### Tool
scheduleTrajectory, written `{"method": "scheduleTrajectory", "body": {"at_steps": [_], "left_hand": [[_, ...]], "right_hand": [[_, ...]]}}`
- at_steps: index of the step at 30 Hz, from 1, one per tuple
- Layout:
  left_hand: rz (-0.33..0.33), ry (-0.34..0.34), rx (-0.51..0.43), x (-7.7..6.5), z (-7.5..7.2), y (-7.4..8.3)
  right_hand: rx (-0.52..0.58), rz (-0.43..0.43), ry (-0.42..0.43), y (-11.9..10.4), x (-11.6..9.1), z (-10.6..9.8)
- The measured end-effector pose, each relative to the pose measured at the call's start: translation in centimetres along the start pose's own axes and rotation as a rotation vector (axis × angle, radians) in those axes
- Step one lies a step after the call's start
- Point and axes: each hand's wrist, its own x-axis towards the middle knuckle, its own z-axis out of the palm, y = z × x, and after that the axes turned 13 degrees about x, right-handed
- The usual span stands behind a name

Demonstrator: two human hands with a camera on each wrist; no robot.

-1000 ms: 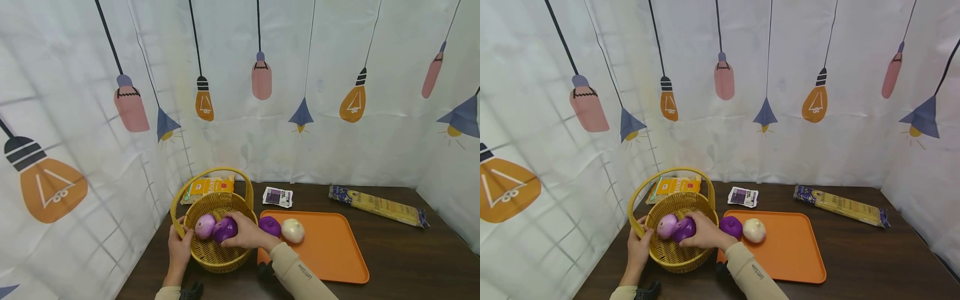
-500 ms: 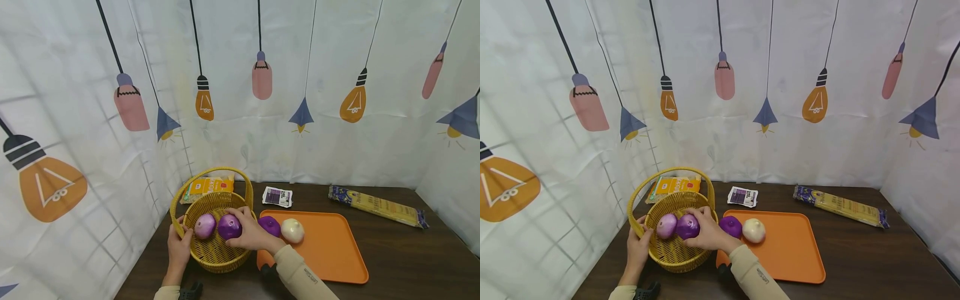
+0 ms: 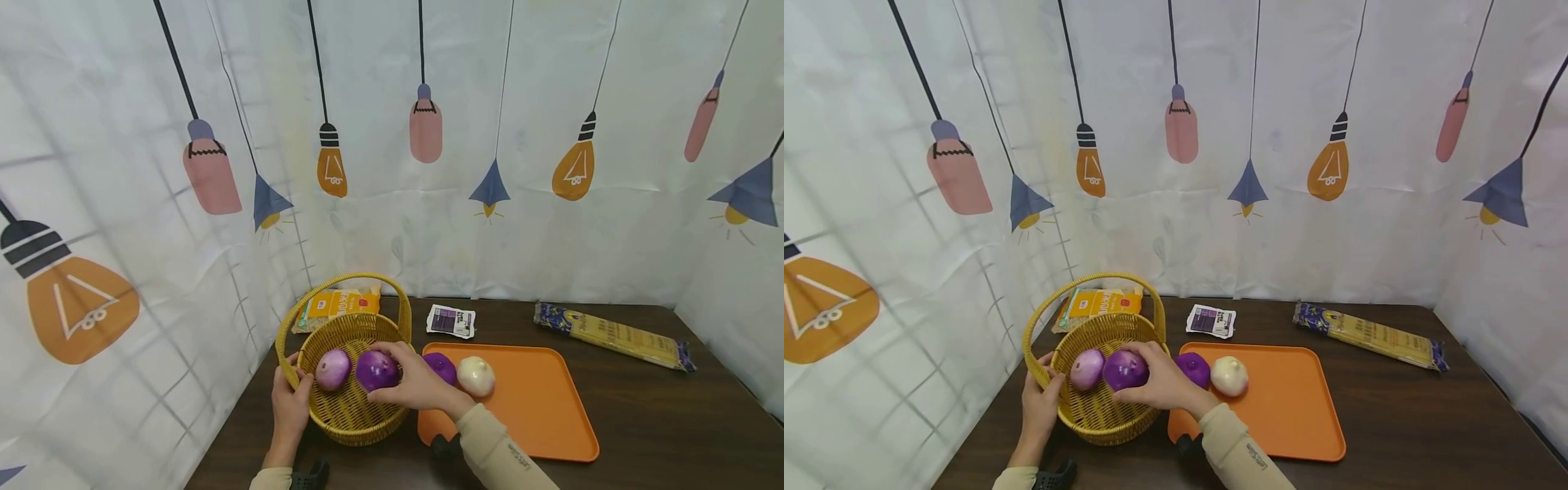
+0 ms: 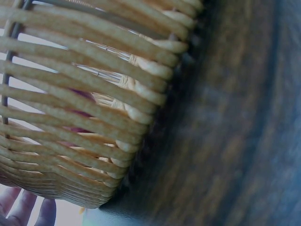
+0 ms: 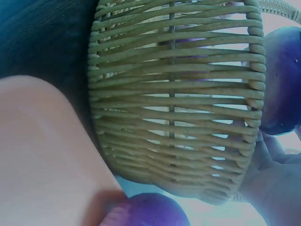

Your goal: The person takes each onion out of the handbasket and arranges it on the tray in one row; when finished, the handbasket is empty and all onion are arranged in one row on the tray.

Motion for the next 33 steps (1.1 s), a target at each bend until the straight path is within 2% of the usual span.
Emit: {"method": "scheduleTrajectory", "body": {"at_steps": [11,22,27,33], "left_hand": [[-0.015,-0.006,0.007,-0.1,-0.1,0.0],[0.007,0.018,-0.002,0.0,-0.1,-0.1],[-0.006,0.001,-0.011,0.0,-0.1,-0.1],[-0.012,-0.017,-0.024,0.1,-0.1,0.0]], "right_hand": [[0.128,0.005,0.102,-0.1,-2.3,-1.8],[0.156,0.024,0.244,0.8,-4.5,-3.7],[0.165,0.024,0.287,1.3,-5.3,-4.4],[0.176,0.076,0.324,2.0,-6.6,-5.5]]}}
